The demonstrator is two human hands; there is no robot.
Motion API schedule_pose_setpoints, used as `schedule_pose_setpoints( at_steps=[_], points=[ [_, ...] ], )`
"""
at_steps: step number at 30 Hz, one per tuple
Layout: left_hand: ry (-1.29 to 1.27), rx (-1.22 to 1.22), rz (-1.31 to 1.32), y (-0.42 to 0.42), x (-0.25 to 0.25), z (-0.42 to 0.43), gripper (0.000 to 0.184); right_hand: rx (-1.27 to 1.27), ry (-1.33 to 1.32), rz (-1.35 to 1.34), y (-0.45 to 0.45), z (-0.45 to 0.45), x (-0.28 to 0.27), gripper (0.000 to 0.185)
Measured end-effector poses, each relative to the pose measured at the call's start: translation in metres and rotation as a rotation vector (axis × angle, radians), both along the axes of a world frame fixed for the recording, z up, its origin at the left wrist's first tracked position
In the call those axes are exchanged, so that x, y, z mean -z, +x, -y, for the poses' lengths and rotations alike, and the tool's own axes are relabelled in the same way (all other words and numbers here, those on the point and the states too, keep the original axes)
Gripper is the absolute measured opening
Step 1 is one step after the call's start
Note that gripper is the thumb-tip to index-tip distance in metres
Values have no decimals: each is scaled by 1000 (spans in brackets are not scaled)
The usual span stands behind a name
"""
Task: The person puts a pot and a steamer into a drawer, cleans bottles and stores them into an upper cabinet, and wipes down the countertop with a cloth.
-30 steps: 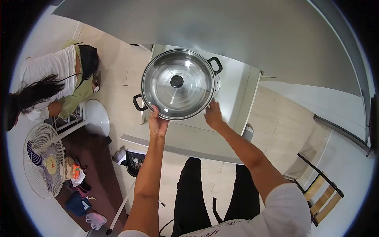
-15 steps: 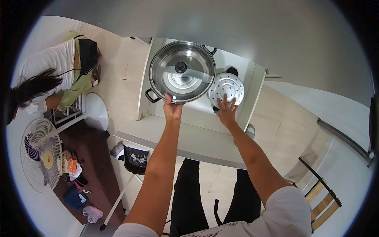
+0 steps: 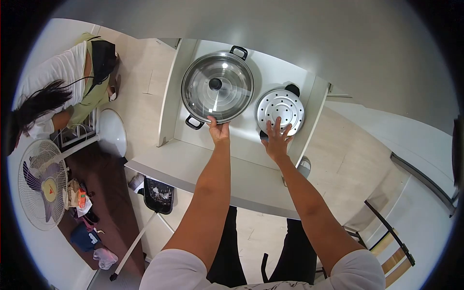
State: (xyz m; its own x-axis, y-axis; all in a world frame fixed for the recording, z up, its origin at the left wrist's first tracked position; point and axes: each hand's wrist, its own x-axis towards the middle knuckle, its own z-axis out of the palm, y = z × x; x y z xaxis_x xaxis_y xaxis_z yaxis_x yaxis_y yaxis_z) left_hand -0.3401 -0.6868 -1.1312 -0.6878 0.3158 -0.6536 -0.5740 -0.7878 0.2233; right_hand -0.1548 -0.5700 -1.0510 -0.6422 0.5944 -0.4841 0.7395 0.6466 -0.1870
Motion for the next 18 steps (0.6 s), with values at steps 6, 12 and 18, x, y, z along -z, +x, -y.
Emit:
schedule_pose_setpoints(
  at_steps=[6,12,18],
  points=[
    [-198,-89,70,4,3,-10,56,-29,-36,14,1,-4,-6,80],
    [-472,202,591,-6,-61,-13,66,53,-472,-340,64,0,-111,60],
    [-930,689,-366,16,-215,25,40,-255,-61,-191,108,129,-219,49]
  ],
)
